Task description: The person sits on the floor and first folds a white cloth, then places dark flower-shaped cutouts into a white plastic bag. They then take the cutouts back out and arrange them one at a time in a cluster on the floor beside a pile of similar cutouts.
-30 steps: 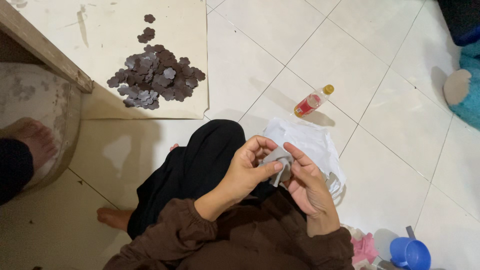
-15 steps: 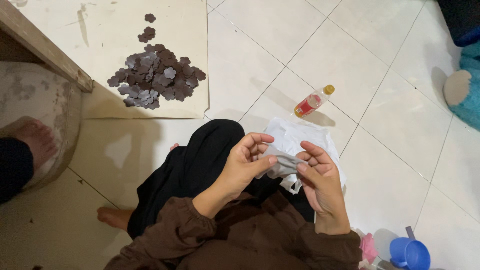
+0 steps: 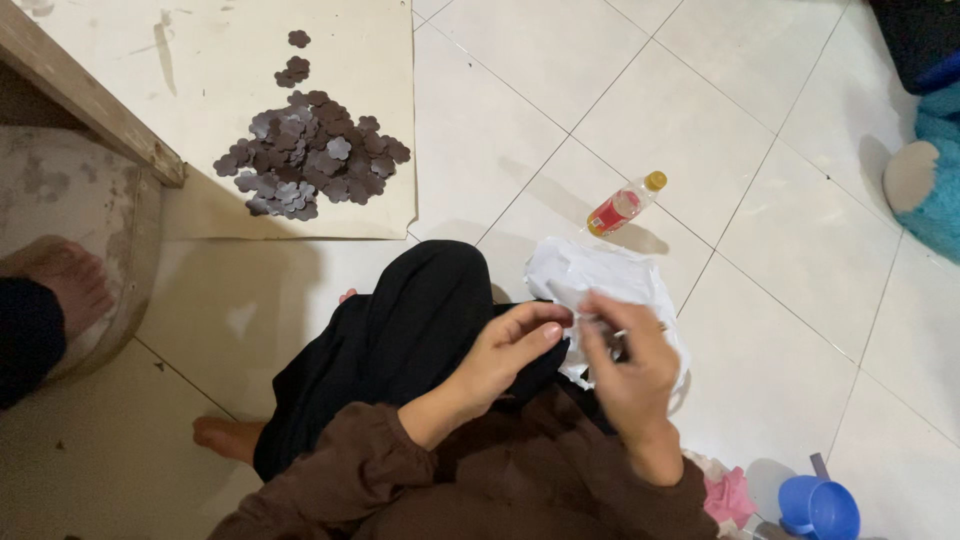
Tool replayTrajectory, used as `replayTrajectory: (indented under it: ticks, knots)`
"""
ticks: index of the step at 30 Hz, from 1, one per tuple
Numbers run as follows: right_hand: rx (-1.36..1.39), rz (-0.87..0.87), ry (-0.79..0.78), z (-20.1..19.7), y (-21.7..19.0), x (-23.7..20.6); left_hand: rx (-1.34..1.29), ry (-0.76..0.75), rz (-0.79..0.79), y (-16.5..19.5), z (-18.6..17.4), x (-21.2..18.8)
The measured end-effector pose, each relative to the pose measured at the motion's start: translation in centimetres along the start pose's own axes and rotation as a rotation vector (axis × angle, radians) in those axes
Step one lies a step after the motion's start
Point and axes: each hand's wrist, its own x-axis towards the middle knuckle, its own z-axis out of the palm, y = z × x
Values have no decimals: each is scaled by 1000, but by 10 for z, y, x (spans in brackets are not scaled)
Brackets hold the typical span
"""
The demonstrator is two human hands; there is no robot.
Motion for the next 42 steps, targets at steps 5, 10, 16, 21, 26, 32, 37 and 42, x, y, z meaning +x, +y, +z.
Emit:
replayTrajectory:
  ticks: [5,10,16,21,26,32,37,42]
  knots:
    - [83,-284,-254,-10,-22,-6,-304,-124,-57,14,8,-6]
    - [379,83,-136,-27,-10,-15,-244,-50,-85,24,7,-1]
    - [633,456,-197,-28,48,-3,-100,-109,-113,24,-6,7]
    - [1017,712,-387,-9,66,-16,57,-206,-182,34,-9,9]
    - [942,619,-232,-1,68,-19,124,-86,-69,42,1,13]
    - [924,611,-231,-9,71,-19,233,15,71,48,3,14]
    - [920,665,-281,-10,66,-15,198,20,22,44,5,16]
    - [1017,708,-278,-7,62,-12,137,-13,-91,46,6,16]
